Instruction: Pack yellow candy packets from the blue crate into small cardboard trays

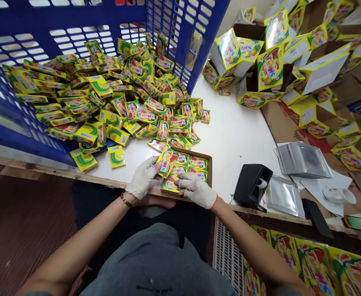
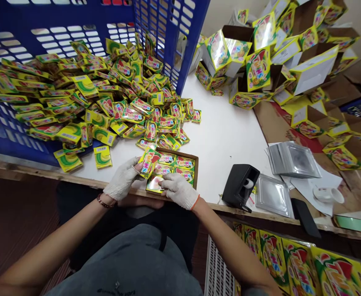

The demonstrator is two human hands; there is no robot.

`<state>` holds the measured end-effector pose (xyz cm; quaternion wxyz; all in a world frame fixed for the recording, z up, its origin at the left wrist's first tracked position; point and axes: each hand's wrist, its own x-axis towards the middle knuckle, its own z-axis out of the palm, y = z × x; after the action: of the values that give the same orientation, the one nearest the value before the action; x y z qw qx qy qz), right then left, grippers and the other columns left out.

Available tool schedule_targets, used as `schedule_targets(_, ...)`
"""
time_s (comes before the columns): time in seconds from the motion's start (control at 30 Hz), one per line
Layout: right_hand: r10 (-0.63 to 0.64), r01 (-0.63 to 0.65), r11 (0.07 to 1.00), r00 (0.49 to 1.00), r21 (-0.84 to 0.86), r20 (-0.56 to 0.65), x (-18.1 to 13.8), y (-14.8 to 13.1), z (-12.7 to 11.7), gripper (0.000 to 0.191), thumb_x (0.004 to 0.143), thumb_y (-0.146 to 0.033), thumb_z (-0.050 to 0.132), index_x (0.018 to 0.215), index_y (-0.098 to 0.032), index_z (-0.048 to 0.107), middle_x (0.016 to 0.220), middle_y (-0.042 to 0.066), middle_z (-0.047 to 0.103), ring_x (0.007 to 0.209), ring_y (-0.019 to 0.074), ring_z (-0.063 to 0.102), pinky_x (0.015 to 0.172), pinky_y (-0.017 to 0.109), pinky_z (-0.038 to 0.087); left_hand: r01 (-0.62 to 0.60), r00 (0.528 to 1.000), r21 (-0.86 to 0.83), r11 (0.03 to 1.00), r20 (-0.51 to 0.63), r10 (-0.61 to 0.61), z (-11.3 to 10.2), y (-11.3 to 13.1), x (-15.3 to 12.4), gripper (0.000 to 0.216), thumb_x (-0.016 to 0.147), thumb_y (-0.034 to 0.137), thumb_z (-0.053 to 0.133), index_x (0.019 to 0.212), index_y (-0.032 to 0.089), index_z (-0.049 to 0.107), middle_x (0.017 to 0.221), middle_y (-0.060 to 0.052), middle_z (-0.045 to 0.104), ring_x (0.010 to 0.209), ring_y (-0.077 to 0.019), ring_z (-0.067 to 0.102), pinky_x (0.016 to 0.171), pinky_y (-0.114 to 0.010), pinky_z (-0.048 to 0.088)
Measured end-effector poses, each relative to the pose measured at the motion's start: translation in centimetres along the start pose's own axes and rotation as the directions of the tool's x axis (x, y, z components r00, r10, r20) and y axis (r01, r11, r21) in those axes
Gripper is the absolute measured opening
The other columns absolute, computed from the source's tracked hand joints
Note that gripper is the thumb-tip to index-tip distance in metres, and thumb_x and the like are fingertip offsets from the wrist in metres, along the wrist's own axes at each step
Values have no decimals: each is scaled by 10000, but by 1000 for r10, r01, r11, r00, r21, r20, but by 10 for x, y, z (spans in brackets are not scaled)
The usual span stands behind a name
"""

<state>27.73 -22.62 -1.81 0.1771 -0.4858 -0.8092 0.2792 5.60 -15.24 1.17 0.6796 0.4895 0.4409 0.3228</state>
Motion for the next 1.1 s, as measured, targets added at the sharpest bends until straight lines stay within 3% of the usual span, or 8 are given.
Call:
schedule_targets(0.17, 167, -147, 906, 986, 397, -17, -16, 13, 2, 281, 895, -246, 574, 1164, -217, 651, 1197, 100, 657, 1203, 259, 582, 1038, 461, 461, -43, 999, 106, 993, 37, 39, 13, 12, 6, 567, 850, 548, 590, 1243, 140, 623, 958, -59, 725, 778, -177, 634, 638, -264, 525)
schedule_targets(0.3, 430, -217, 718, 885, 661, -176, -15, 10, -25, 416, 909, -420, 569, 1276, -231, 524, 1306, 112, 582, 1134, 241, 623, 945, 420, 538, -148, 989, 310, 939, 55, 137, 19, 12, 15, 448, 875, 461, 554, 1192, 166, 668, 1082, -65, 733, 957, -225, 662, 809, -326, 554)
schedule_targets(0.43, 489, -140, 657, 827, 741, -277, 5, 1, -45, 570, 826, -581, 650, 1251, -235, 494, 1192, 104, 612, 951, 211, 649, 754, 343, 582, -279, 960, 486, 828, 131, 246, 33, 14, 24, 310, 871, 351, 556, 1088, 198, 716, 1121, -54, 729, 1057, -233, 649, 964, -351, 506)
schedule_targets(0.57, 539, -145, 511, 822, 847, -184, 22, -11, -40, 595, 787, -637, 652, 1205, -242, 500, 1029, 72, 673, 856, 213, 663, 675, 342, 582, -297, 943, 426, 854, -8, 332, 54, 21, 26, 277, 906, 325, 517, 1084, 180, 674, 1043, -51, 719, 946, -193, 653, 861, -311, 530)
schedule_targets(0.67, 530, -131, 608, 801, 783, -277, 25, -15, -34, 450, 833, -559, 619, 1135, -228, 571, 1031, 84, 696, 961, 239, 658, 796, 373, 575, -355, 915, 421, 835, -29, 403, 60, 19, 22, 219, 919, 322, 522, 1026, 189, 659, 986, -41, 702, 908, -177, 634, 844, -304, 521)
schedule_targets(0.77, 492, -155, 736, 791, 659, -364, 26, -5, -42, 363, 841, -434, 611, 1121, -203, 601, 1059, 86, 705, 964, 243, 658, 850, 393, 558, -412, 869, 573, 709, 13, 495, 46, 9, 26, 217, 945, 290, 466, 916, 194, 659, 945, -51, 665, 928, -189, 601, 882, -330, 496)
schedule_targets(0.87, 397, -203, 801, 884, 563, -246, 34, 14, -52, 369, 815, -318, 604, 1170, -218, 633, 1087, 41, 706, 1001, 236, 650, 905, 391, 531, -367, 863, 769, 523, 71, 501, 13, -1, 50, 198, 883, 175, 474, 960, 187, 656, 1044, -78, 639, 1007, -214, 572, 913, -348, 472)
schedule_targets(1.1, 340, -304, 934, 917, 188, -210, 72, 26, -10, 103, 826, -233, 668, 749, -196, 725, 859, 33, 627, 875, 183, 577, 828, 302, 463, -394, 905, 917, -66, 399, 148, -36, 1, 125, 254, 823, 137, 512, 1034, 188, 645, 1132, -124, 596, 1050, -270, 509, 857, -379, 414)
